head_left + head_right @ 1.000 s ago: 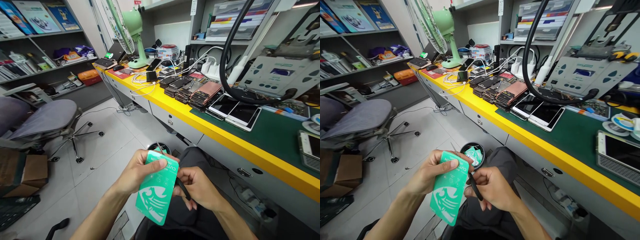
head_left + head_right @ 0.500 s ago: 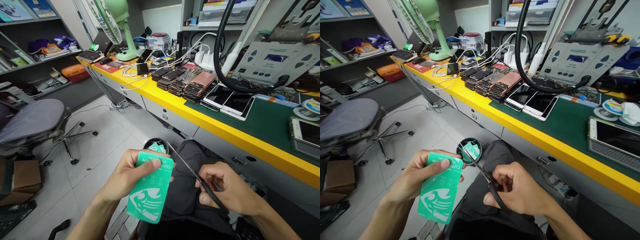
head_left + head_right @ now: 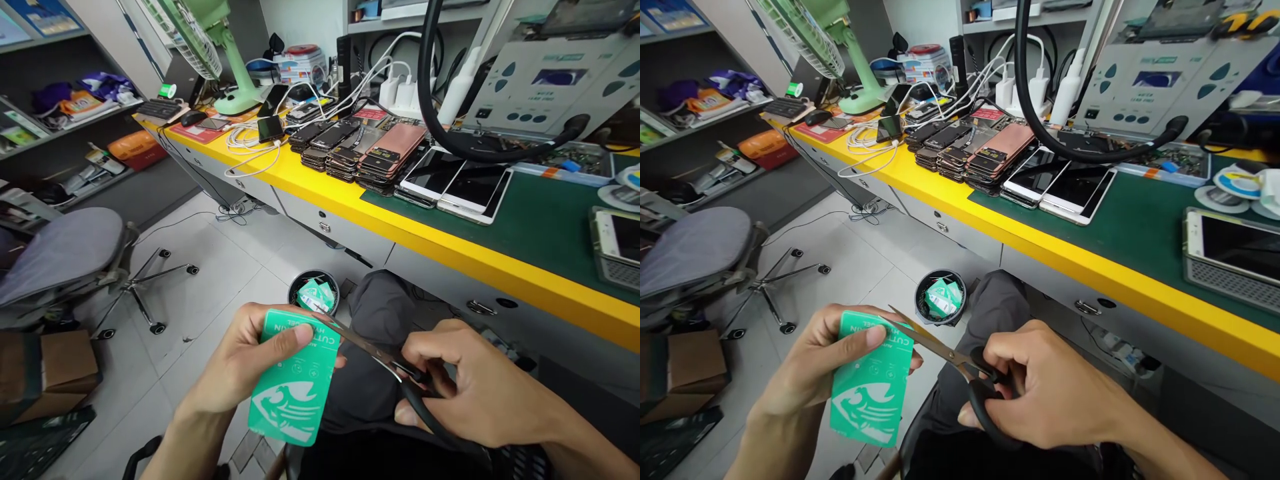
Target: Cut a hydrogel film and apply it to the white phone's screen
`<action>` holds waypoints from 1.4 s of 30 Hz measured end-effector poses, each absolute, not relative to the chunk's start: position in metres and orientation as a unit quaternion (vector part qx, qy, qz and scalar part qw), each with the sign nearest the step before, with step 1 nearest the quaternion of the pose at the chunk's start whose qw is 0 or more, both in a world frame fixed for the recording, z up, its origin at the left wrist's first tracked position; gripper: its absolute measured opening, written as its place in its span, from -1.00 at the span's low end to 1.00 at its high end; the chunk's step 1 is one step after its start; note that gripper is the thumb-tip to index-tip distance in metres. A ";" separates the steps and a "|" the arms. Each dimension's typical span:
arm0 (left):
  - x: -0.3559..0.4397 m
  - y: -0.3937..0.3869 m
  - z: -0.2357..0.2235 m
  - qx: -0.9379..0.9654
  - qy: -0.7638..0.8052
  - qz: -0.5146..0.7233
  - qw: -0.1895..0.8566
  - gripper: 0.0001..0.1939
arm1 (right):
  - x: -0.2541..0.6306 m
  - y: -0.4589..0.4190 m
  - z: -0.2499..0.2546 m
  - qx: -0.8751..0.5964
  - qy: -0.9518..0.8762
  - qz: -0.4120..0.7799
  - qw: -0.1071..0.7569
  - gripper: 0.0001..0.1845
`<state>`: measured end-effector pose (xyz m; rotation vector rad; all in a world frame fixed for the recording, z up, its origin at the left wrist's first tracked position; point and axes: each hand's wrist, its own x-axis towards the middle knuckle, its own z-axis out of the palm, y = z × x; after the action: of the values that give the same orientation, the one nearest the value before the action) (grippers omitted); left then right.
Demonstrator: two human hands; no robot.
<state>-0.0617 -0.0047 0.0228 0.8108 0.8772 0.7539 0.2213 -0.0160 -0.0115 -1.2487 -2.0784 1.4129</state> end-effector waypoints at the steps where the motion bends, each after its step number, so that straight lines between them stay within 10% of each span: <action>1: -0.062 -0.005 0.023 0.377 0.401 0.343 0.762 -0.82 | 0.222 -0.016 -0.011 -0.440 -0.735 0.489 0.164 -0.54; 42: -0.068 -0.009 0.034 0.410 0.432 0.298 0.746 -0.83 | 0.223 -0.026 -0.007 -0.410 -0.841 0.306 0.175 -0.69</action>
<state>-0.0679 -0.0088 0.0344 0.8974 0.9452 0.6525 0.2230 -0.0263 -0.0071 -1.1629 -2.3821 0.8676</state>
